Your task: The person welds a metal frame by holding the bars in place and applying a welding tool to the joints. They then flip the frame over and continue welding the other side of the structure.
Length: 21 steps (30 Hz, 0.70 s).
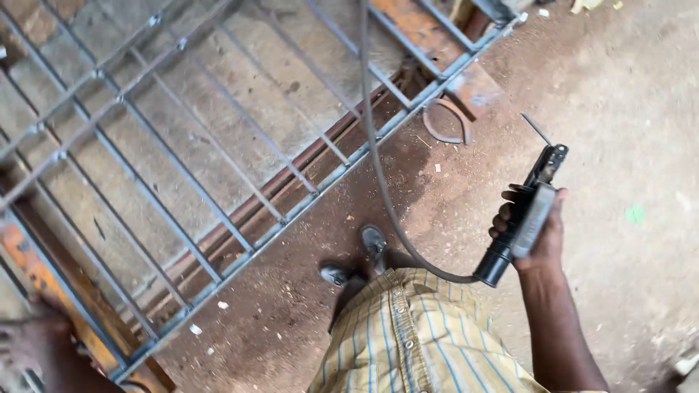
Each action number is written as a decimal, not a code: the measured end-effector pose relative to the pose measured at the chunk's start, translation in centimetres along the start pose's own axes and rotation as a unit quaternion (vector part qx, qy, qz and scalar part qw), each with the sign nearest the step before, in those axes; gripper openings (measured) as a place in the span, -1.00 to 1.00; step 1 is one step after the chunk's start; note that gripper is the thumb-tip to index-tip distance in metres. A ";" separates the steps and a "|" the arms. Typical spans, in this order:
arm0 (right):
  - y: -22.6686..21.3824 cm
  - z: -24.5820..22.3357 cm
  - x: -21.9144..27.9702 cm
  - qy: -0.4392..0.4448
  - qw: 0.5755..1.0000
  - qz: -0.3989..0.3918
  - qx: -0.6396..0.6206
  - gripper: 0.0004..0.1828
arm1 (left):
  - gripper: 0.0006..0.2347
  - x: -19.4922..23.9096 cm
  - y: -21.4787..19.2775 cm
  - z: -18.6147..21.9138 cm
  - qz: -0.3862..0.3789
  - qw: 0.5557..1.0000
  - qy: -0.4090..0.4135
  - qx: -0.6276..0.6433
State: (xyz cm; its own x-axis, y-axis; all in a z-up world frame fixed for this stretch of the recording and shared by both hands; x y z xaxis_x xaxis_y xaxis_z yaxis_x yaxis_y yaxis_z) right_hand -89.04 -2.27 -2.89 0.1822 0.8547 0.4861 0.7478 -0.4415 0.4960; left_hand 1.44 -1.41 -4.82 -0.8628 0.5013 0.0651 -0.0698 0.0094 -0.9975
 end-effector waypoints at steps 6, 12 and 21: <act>2.2 2.1 -2.0 -0.100 0.988 0.072 0.090 -0.42 | -0.22 0.5 -1.0 0.7 0.072 0.997 0.026 -0.024; 6.1 4.1 -4.2 -0.151 0.961 0.110 0.202 -0.67 | -0.26 -0.7 -0.6 0.4 0.024 1.000 -0.004 -0.015; 11.1 3.7 -3.3 -0.167 0.911 0.134 0.352 -0.62 | -0.29 -2.1 0.0 -0.7 -0.080 0.995 -0.020 -0.056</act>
State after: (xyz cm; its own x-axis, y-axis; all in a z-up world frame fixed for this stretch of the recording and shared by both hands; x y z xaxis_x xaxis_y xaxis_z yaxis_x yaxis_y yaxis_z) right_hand -78.98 -8.97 -1.60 0.5145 0.8296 0.2171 0.8507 -0.4620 -0.2508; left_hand 3.56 -1.85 -4.96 -0.8644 0.4507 0.2228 -0.1539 0.1847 -0.9707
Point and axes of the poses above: each hand's wrist, its own x-axis away from the middle knuckle, its own y-axis out of the palm, z = x × y, the point moved 2 cm from there along -x, towards the middle knuckle, and after that the axes turned 7 degrees about y, right-handed, at the moved point
